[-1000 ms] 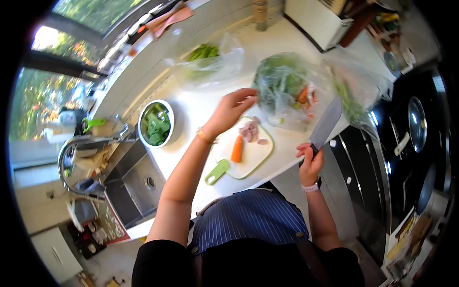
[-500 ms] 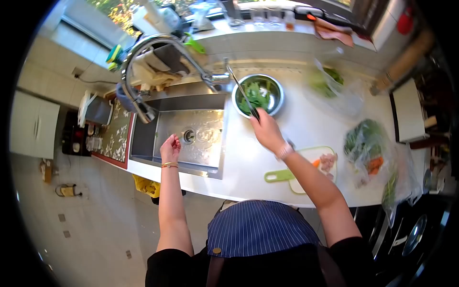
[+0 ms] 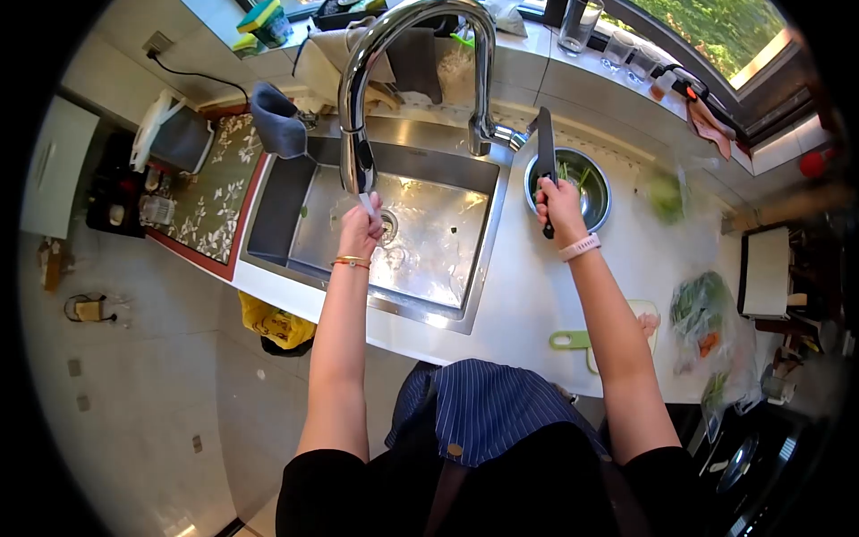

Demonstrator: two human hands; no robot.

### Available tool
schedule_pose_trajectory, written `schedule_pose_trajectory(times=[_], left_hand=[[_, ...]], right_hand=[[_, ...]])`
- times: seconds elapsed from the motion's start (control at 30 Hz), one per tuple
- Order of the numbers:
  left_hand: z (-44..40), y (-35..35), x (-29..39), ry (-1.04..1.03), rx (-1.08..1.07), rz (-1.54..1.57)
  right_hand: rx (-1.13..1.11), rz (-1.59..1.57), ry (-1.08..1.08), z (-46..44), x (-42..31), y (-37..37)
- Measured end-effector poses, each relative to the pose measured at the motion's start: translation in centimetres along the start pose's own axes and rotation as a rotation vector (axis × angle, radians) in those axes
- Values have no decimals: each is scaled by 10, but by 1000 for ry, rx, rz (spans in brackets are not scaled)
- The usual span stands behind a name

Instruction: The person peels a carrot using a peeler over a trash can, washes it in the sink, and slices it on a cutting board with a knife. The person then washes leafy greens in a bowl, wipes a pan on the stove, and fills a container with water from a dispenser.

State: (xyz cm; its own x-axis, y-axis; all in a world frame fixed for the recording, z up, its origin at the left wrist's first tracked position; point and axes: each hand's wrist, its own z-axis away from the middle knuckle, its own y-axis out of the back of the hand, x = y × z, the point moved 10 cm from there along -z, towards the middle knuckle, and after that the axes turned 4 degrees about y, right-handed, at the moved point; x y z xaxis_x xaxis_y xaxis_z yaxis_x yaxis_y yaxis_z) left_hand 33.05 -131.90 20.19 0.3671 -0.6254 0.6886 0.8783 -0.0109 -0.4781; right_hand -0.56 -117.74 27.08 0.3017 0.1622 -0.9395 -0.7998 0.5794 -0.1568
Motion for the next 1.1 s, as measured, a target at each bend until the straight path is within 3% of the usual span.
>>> schedule_pose_trajectory(times=[0.13,0.2,0.37,0.47,0.5,0.63,0.7,0.8,0.87,0.97,1.07,1.1], left_hand=[[-24,9,-20,45,18,-95],[-30,9,-26,-17,111,-401],[-32,14,-24,-4,68,-458],[-44,35,-8,-303,221,-778],[-30,27,-6,-206,234,-723],[-21,12,-4,-287,131,-765],[-12,-3,-9,-220,-1,-487],[-16,5,-16,-146,-16,-414],[-14,8,-13,-124,-32,-415],[-8,8,1,-245,-51,-481],[14,8,-3,34,32,-82],[11,16,-3,29,43,-75]], right_hand=[[62,62,-30,17,-3,11],[68,91,-44,18,-4,10],[88,5,-159,17,9,1],[104,-101,-206,20,12,-2],[100,-103,-215,20,13,-3],[83,-153,-229,20,13,-10],[24,-296,-240,29,13,-26],[-260,-308,-412,64,21,-85],[-512,-482,-688,92,46,-136],[-614,-498,-819,104,73,-191],[-629,-435,-834,99,92,-228],[-637,-397,-841,99,98,-235]])
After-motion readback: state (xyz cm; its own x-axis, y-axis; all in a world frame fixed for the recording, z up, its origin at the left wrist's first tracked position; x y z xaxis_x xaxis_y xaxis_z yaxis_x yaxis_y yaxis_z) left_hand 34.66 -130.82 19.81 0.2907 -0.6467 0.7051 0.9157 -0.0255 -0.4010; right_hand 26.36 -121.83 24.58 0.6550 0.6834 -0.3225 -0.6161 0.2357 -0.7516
